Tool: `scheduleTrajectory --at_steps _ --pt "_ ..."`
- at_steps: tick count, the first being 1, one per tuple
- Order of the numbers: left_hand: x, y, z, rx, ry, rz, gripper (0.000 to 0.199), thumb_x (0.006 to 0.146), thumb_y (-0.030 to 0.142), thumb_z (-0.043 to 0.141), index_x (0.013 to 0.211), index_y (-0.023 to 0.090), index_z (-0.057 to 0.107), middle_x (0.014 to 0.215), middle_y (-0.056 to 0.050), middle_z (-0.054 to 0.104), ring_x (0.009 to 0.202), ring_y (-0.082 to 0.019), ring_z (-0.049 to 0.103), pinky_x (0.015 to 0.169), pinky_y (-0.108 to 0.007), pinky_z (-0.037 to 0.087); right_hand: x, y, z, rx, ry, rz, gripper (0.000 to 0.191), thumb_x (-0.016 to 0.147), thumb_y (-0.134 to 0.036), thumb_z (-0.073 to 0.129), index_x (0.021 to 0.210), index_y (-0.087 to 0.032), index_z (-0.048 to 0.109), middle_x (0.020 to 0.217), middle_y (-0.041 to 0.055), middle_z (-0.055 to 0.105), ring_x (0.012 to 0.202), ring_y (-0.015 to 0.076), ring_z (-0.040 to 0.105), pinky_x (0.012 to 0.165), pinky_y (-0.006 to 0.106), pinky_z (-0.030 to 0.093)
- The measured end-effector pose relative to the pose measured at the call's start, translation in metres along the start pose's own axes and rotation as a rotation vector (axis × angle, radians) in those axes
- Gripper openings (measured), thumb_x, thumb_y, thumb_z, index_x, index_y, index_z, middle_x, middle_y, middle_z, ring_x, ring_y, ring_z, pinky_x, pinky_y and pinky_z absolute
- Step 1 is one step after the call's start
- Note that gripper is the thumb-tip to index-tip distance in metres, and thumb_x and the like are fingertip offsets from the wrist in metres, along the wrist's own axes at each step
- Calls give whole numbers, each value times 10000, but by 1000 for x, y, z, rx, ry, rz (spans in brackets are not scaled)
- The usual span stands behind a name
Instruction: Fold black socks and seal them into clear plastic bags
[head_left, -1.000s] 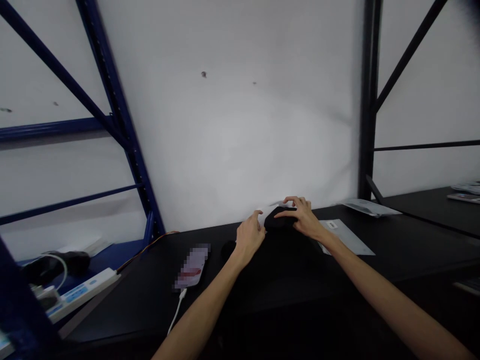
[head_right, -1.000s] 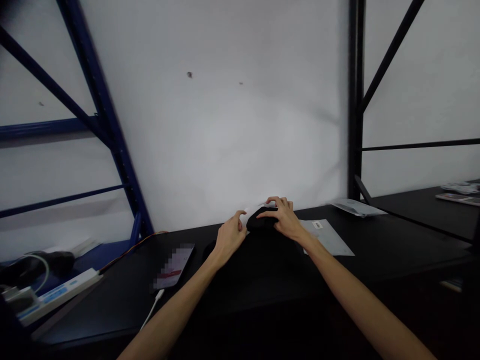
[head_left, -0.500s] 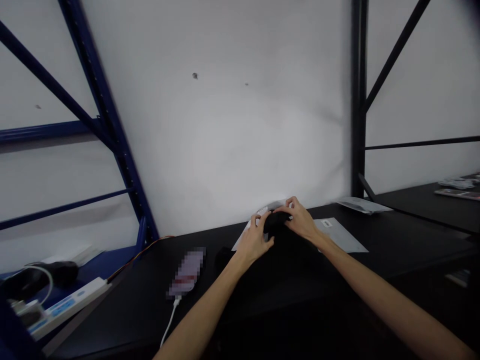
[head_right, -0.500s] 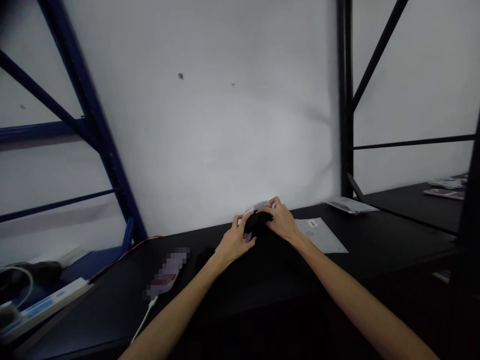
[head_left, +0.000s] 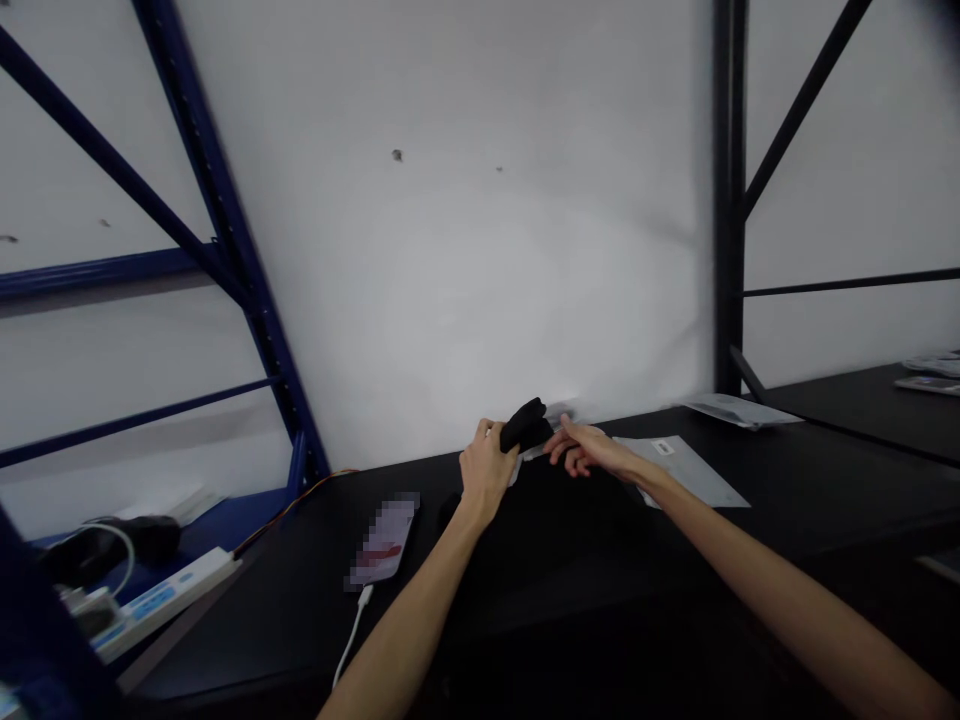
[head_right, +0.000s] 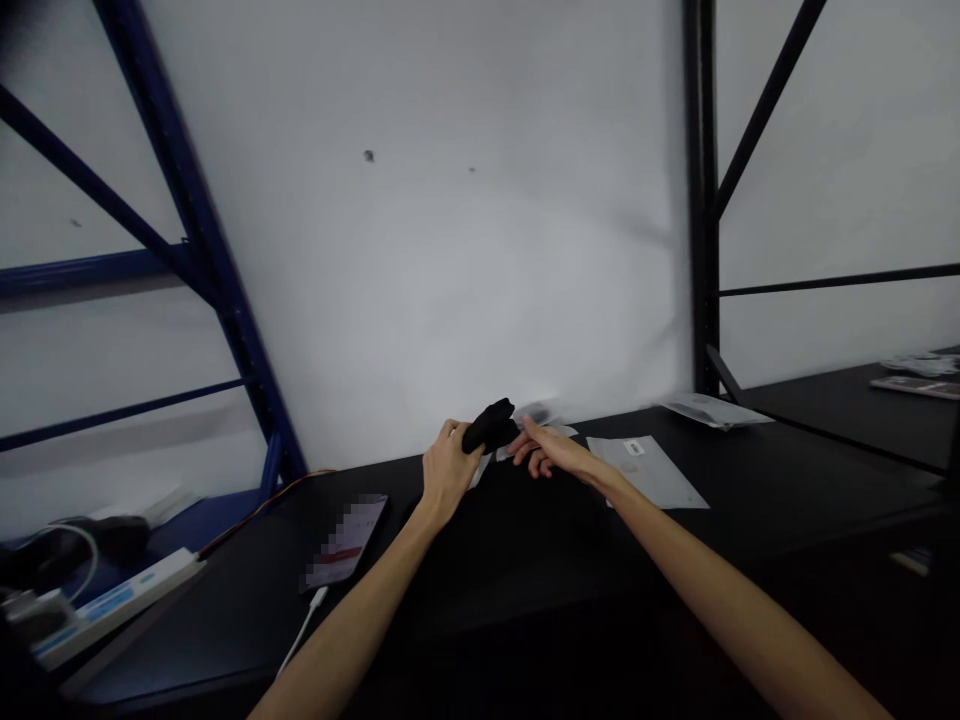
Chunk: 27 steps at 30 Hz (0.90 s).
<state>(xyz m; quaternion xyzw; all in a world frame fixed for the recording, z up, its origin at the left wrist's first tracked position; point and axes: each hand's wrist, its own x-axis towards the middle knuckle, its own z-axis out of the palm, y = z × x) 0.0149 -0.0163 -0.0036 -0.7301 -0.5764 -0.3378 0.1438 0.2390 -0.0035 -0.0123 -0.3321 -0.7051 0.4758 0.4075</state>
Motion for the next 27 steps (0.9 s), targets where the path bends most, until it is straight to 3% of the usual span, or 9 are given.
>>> scheduleTrajectory --at_steps 3,7,12,17,20,24,27 --pt "-4 4 2 -39 -35 107 380 938 277 614 1316 311 602 1280 -50 580 938 -213 682 767 -313 513 2 2 7 428 -141 120 728 935 -778 420 1149 -135 686 1038 171 720 809 222 704 586 260 537" --pt "-9 11 7 -52 -86 200 508 895 158 602 1373 329 583 1312 -46 571 960 -213 675 806 -319 529 3 3 10 693 -53 217 638 945 -699 516 1247 -151 645 1099 172 717 928 269 726 769 371 612" --pt "-11 12 8 -62 -112 276 524 860 132 601 1336 348 629 1301 -17 595 969 -210 665 839 -332 531 6 11 8 820 111 301 432 941 -512 662 1219 -183 636 1088 127 730 991 252 713 878 463 606" --pt "-13 18 4 -148 -145 343 516 840 137 614 1316 335 640 1303 -23 579 1041 -207 635 909 -335 524 10 20 7 875 119 283 273 924 -356 711 1074 -131 671 904 88 751 797 196 722 783 322 619" --pt "-13 23 -2 -228 -155 378 530 840 190 637 1352 319 598 1361 -44 528 1141 -226 599 964 -347 515 8 17 3 856 123 272 202 896 -266 733 1026 -120 685 848 75 753 729 183 715 763 300 614" --pt "-11 20 -5 -264 -154 330 605 898 257 589 1481 328 447 1417 -68 489 1159 -228 596 981 -361 502 3 8 -8 847 195 253 192 897 -238 719 1049 -123 695 868 85 768 762 201 731 801 319 614" --pt "-9 11 1 -171 -151 186 498 957 324 534 1449 271 468 1347 -99 539 1126 -243 619 952 -368 492 1 7 -13 813 280 288 203 871 -204 737 1046 -110 691 861 97 770 772 218 734 796 333 618"
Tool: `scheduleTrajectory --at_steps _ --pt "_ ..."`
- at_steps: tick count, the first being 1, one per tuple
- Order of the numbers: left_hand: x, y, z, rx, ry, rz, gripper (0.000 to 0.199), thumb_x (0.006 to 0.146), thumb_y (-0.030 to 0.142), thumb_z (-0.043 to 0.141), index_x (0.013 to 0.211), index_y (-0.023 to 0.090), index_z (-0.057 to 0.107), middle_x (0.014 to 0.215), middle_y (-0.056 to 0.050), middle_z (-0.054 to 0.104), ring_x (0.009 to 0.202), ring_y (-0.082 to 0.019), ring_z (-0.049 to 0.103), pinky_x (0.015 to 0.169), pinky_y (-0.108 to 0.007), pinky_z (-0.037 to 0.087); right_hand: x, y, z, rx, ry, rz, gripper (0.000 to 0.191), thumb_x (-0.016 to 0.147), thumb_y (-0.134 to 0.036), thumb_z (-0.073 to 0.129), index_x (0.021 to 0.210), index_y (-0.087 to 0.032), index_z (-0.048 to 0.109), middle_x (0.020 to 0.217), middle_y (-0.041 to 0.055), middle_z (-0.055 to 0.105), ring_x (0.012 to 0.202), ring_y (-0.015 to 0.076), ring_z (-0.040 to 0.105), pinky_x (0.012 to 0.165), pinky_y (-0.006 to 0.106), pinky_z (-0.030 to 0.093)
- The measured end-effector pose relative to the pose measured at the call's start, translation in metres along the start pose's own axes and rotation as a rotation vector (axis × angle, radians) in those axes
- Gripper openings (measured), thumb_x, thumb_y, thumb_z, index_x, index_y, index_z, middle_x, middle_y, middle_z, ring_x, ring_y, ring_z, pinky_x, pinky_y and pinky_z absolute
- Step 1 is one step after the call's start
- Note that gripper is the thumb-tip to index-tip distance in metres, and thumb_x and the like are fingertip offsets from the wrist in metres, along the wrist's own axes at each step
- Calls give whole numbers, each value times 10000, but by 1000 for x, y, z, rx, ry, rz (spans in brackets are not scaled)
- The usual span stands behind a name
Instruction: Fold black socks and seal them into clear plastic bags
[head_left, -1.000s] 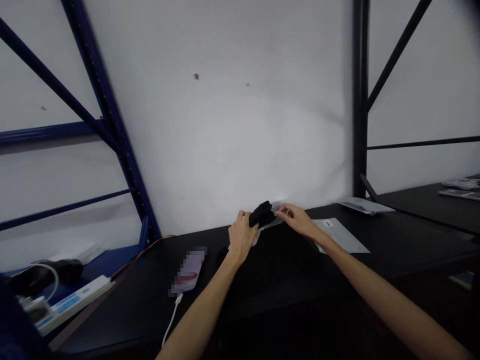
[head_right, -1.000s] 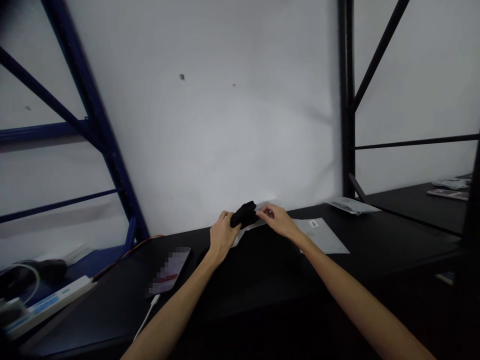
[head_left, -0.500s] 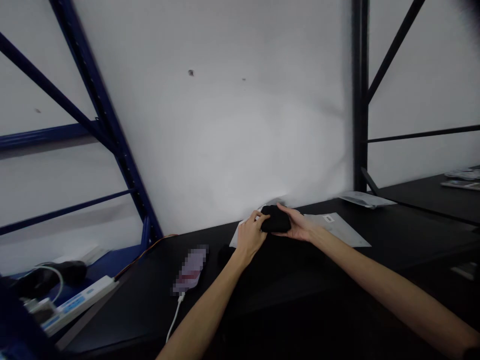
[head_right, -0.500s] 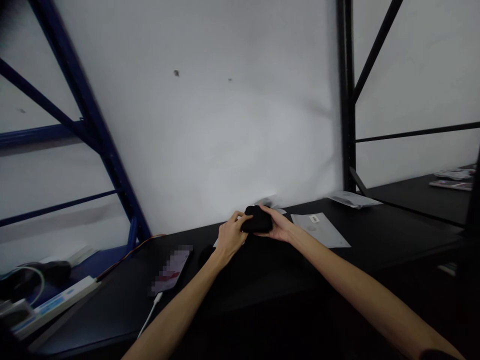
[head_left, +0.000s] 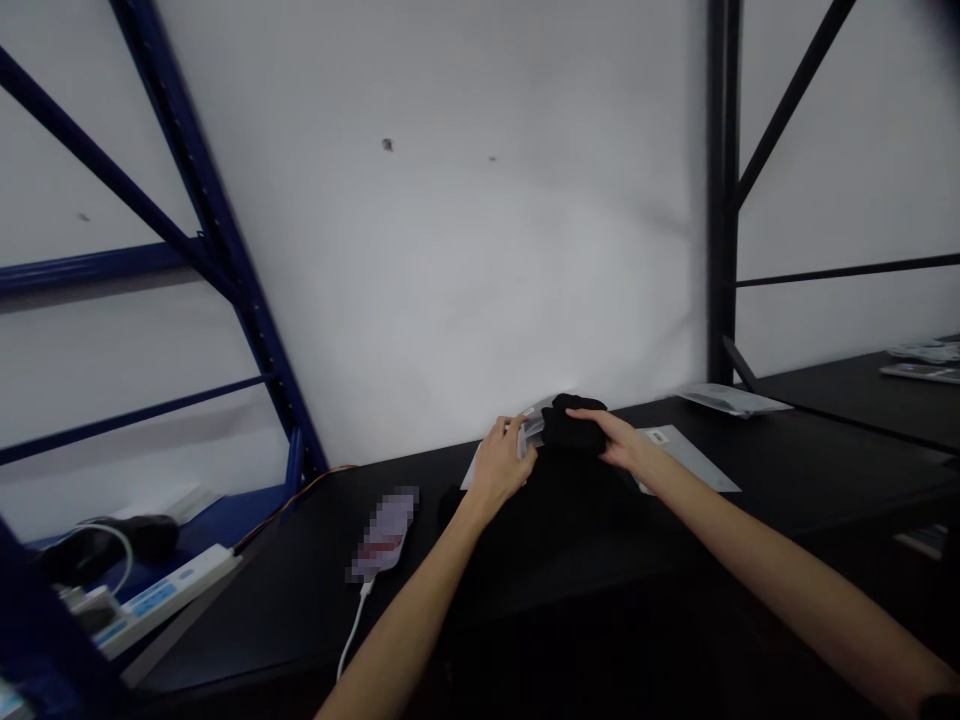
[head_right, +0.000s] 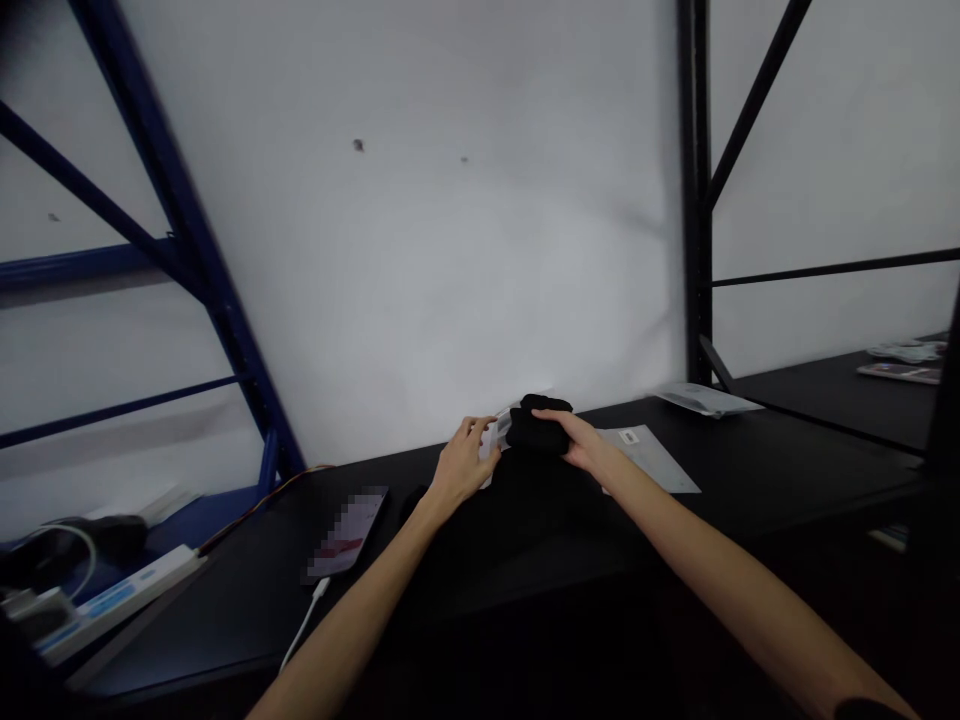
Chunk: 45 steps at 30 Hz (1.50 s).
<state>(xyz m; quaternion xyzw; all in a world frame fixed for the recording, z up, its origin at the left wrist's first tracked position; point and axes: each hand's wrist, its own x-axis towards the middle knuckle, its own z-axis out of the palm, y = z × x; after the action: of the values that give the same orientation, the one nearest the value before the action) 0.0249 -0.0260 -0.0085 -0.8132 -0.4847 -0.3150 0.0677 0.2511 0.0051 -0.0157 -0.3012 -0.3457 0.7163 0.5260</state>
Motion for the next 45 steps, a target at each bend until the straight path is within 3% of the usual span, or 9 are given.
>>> scheduleTrajectory --at_steps 4,9,14,19,25,29,37,40,45 --pt "0 -15 11 105 -80 -223 470 957 434 546 1364 198 526 1307 -148 580 1119 -284 638 914 -379 483 2 4 0 -35 51 40 163 860 -161 729 1008 -110 684 850 94 763 751 209 725 777 330 621" --pt "1 -28 21 54 -231 -314 428 929 470 548 1252 192 591 1245 -139 658 1061 -279 669 853 -354 482 0 6 7 16 64 41 142 875 -179 714 999 -125 672 861 85 760 774 203 726 791 323 618" --pt "2 -35 28 46 -226 -285 227 896 359 552 1035 216 660 1029 -88 732 977 -263 685 782 -332 471 2 7 5 47 21 50 123 898 -216 697 989 -139 668 833 74 754 749 195 722 805 329 618" --pt "3 -31 28 77 -243 -279 118 857 295 584 911 228 665 951 -72 735 925 -250 687 759 -322 464 10 19 4 12 5 83 164 880 -182 717 1027 -128 671 825 78 755 739 196 725 765 322 627" --pt "3 -12 21 -36 -254 -182 162 893 317 567 1009 250 658 919 -43 727 848 -225 675 724 -305 456 14 26 7 106 -49 -44 151 926 -227 685 1043 -131 675 857 79 762 757 189 730 754 291 626" --pt "2 -5 18 -131 -246 -163 268 932 355 542 1168 261 626 991 -44 731 882 -221 679 719 -291 450 15 28 8 122 -126 -17 157 936 -218 669 1049 -110 675 872 92 764 778 188 736 780 288 621" --pt "5 -11 15 -271 -60 -187 138 981 273 422 931 238 546 732 20 656 682 -149 616 657 -249 390 16 31 7 13 -71 20 66 893 -144 662 947 -121 693 761 62 747 650 159 693 670 247 606" --pt "4 -6 11 -231 -12 -168 129 993 292 420 931 240 520 717 31 632 661 -148 600 636 -250 365 15 31 6 -114 -35 -4 59 835 -121 710 893 -124 700 733 50 739 605 150 672 606 231 589" --pt "0 3 11 -10 -8 7 132 1022 311 416 1023 245 531 771 14 656 672 -172 602 617 -273 316 13 34 5 -191 -73 12 155 785 -121 765 925 -135 701 800 68 763 645 179 699 625 268 600"
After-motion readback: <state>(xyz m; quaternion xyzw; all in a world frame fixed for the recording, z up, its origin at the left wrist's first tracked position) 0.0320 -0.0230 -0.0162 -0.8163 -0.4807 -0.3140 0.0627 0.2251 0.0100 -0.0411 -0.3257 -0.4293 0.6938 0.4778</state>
